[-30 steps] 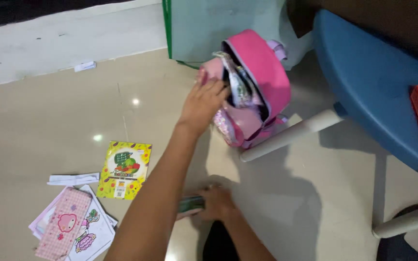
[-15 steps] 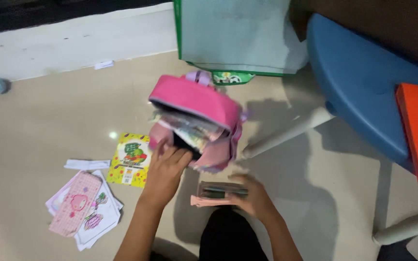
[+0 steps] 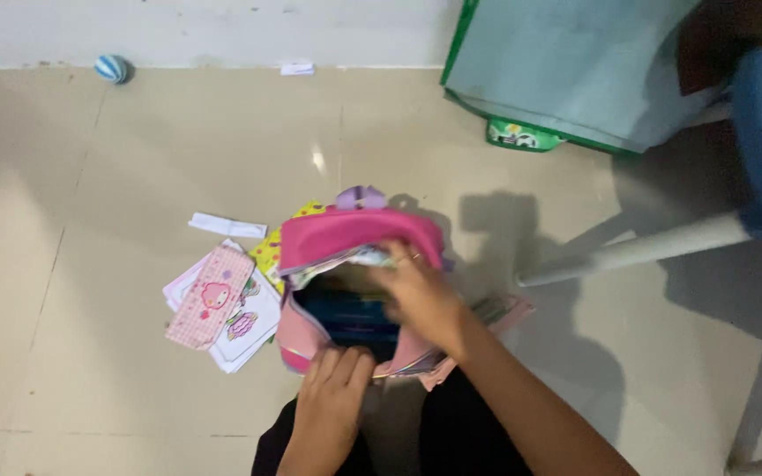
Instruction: The person picks up colored pencils from the floor, puts them into a pencil case, and then places the pencil case and several notebooks into a backpack.
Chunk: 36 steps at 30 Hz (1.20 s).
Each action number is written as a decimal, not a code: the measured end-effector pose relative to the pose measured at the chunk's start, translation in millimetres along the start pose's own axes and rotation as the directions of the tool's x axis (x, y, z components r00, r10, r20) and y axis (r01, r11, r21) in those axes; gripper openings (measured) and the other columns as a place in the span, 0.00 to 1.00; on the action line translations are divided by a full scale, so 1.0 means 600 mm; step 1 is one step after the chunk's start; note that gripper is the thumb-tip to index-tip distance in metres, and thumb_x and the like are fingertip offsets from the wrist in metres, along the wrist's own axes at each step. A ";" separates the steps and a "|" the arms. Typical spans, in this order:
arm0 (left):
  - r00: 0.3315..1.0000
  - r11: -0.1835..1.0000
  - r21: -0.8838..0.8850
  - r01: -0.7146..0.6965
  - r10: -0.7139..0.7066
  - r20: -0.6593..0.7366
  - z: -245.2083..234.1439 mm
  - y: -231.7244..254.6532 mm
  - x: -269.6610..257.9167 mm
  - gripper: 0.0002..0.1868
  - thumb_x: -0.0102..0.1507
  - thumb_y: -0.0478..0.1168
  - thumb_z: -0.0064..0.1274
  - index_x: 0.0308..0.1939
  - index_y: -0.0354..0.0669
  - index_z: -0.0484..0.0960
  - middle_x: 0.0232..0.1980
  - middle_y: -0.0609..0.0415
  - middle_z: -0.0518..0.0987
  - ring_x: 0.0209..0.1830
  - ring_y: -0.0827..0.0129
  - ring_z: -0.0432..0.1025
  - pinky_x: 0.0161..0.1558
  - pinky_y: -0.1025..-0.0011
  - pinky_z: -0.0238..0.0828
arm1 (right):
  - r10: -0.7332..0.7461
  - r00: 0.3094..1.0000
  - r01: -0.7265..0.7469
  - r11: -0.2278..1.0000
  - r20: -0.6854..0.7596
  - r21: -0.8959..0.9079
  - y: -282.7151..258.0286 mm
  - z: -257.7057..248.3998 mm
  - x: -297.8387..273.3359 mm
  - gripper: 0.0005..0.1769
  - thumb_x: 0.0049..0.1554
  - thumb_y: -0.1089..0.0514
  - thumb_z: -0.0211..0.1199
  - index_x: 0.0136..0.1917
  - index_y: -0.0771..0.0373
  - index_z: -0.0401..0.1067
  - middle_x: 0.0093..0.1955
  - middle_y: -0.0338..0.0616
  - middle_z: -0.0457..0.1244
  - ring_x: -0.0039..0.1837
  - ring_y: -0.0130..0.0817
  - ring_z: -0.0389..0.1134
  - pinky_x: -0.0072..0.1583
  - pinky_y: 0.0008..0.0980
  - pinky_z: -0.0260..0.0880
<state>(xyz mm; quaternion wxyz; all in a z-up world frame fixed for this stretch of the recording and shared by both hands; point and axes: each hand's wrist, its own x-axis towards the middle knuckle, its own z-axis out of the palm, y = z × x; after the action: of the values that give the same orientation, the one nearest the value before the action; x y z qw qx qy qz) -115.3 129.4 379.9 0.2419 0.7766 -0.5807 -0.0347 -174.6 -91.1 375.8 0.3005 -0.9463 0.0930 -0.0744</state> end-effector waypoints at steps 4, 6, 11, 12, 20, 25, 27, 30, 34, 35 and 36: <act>0.996 0.977 -0.197 0.079 -0.084 -0.018 -0.060 -0.003 0.045 0.21 0.54 0.40 0.61 0.49 0.35 0.78 0.44 0.43 0.80 0.45 0.48 0.69 0.49 0.56 0.66 | 0.154 0.975 -0.178 0.973 -0.160 -0.148 0.024 0.015 0.020 0.22 0.58 0.62 0.58 0.67 0.54 0.72 0.71 0.57 0.57 0.68 0.55 0.62 0.65 0.48 0.66; 0.977 0.969 -0.133 0.208 -0.199 0.078 -0.044 -0.035 0.072 0.16 0.60 0.40 0.58 0.51 0.40 0.79 0.43 0.44 0.81 0.46 0.49 0.70 0.51 0.56 0.67 | 0.108 0.978 -0.146 0.964 -0.177 -0.222 0.021 0.009 0.010 0.24 0.56 0.62 0.57 0.66 0.54 0.72 0.71 0.54 0.58 0.68 0.54 0.62 0.64 0.48 0.67; 0.980 0.984 0.047 0.170 -0.174 0.098 -0.056 -0.097 0.131 0.27 0.49 0.32 0.61 0.54 0.42 0.79 0.47 0.40 0.82 0.53 0.47 0.72 0.56 0.56 0.69 | -0.004 0.992 -0.049 0.908 -0.124 -0.416 -0.001 0.020 -0.019 0.21 0.52 0.60 0.57 0.60 0.53 0.75 0.69 0.54 0.60 0.67 0.53 0.63 0.57 0.49 0.69; 0.980 0.981 -0.057 0.186 -0.182 0.075 -0.068 -0.096 0.136 0.36 0.43 0.31 0.62 0.57 0.40 0.77 0.50 0.40 0.82 0.53 0.43 0.70 0.54 0.55 0.68 | -0.124 0.977 0.038 0.900 -0.172 -0.434 -0.015 0.017 -0.026 0.19 0.51 0.59 0.58 0.56 0.54 0.74 0.67 0.53 0.62 0.66 0.54 0.64 0.57 0.48 0.71; 0.976 0.964 -0.182 0.195 -0.209 -0.061 -0.068 -0.081 0.110 0.44 0.46 0.19 0.47 0.67 0.46 0.73 0.55 0.46 0.82 0.51 0.46 0.70 0.56 0.56 0.68 | 0.079 0.863 0.000 0.988 0.498 -0.157 -0.056 0.065 0.017 0.30 0.41 0.64 0.70 0.58 0.65 0.71 0.55 0.54 0.68 0.60 0.49 0.71 0.57 0.39 0.73; 0.965 0.960 -0.211 0.186 -0.219 -0.145 -0.065 -0.080 0.098 0.42 0.47 0.20 0.46 0.66 0.49 0.76 0.52 0.48 0.83 0.48 0.50 0.71 0.53 0.57 0.68 | -0.077 0.946 0.033 0.989 0.316 0.141 -0.064 0.042 0.016 0.33 0.46 0.59 0.77 0.63 0.68 0.71 0.60 0.59 0.66 0.60 0.53 0.68 0.59 0.44 0.69; 0.964 0.965 -0.196 0.176 -0.210 -0.165 -0.062 -0.073 0.104 0.42 0.47 0.20 0.46 0.66 0.48 0.77 0.52 0.47 0.83 0.47 0.49 0.71 0.51 0.56 0.69 | -0.020 0.989 -0.031 0.944 0.148 0.329 -0.053 -0.003 -0.029 0.27 0.51 0.60 0.73 0.62 0.67 0.72 0.59 0.55 0.69 0.60 0.45 0.70 0.59 0.40 0.71; 0.955 0.969 -0.171 0.178 -0.212 -0.208 -0.050 -0.064 0.112 0.40 0.47 0.22 0.48 0.65 0.48 0.78 0.49 0.45 0.83 0.46 0.48 0.70 0.51 0.56 0.69 | 0.363 0.912 -0.154 0.732 -0.189 0.664 0.034 -0.034 -0.138 0.18 0.58 0.61 0.66 0.61 0.65 0.73 0.55 0.50 0.71 0.57 0.37 0.73 0.59 0.35 0.74; 0.929 0.984 -0.078 0.162 -0.178 -0.325 -0.031 -0.064 0.105 0.30 0.53 0.27 0.53 0.61 0.47 0.79 0.50 0.44 0.84 0.45 0.46 0.71 0.52 0.54 0.69 | 0.784 0.419 0.020 0.497 -0.458 0.868 0.091 -0.086 -0.335 0.14 0.68 0.54 0.58 0.62 0.65 0.72 0.54 0.47 0.68 0.55 0.39 0.70 0.59 0.39 0.73; 0.933 0.988 -0.077 0.133 -0.151 -0.326 -0.036 -0.063 0.103 0.30 0.53 0.27 0.53 0.61 0.47 0.79 0.50 0.44 0.84 0.45 0.46 0.71 0.52 0.54 0.69 | 0.784 0.399 0.035 0.505 -0.476 0.862 0.086 -0.111 -0.370 0.14 0.68 0.54 0.58 0.62 0.65 0.72 0.54 0.47 0.68 0.55 0.39 0.70 0.59 0.39 0.73; 0.945 0.987 -0.086 0.135 -0.154 -0.289 -0.040 -0.061 0.101 0.29 0.54 0.27 0.52 0.60 0.46 0.79 0.49 0.43 0.83 0.45 0.45 0.72 0.51 0.53 0.69 | 0.843 0.272 -0.005 0.484 -0.465 0.875 0.081 -0.135 -0.407 0.15 0.65 0.51 0.58 0.60 0.61 0.70 0.55 0.46 0.67 0.56 0.40 0.70 0.58 0.41 0.72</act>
<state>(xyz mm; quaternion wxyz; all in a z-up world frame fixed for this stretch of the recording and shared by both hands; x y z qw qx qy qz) -55.3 89.3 399.7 0.3477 0.8053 -0.4781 0.0448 -434.3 -120.8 392.3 0.5632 -0.4622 0.4816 -0.4871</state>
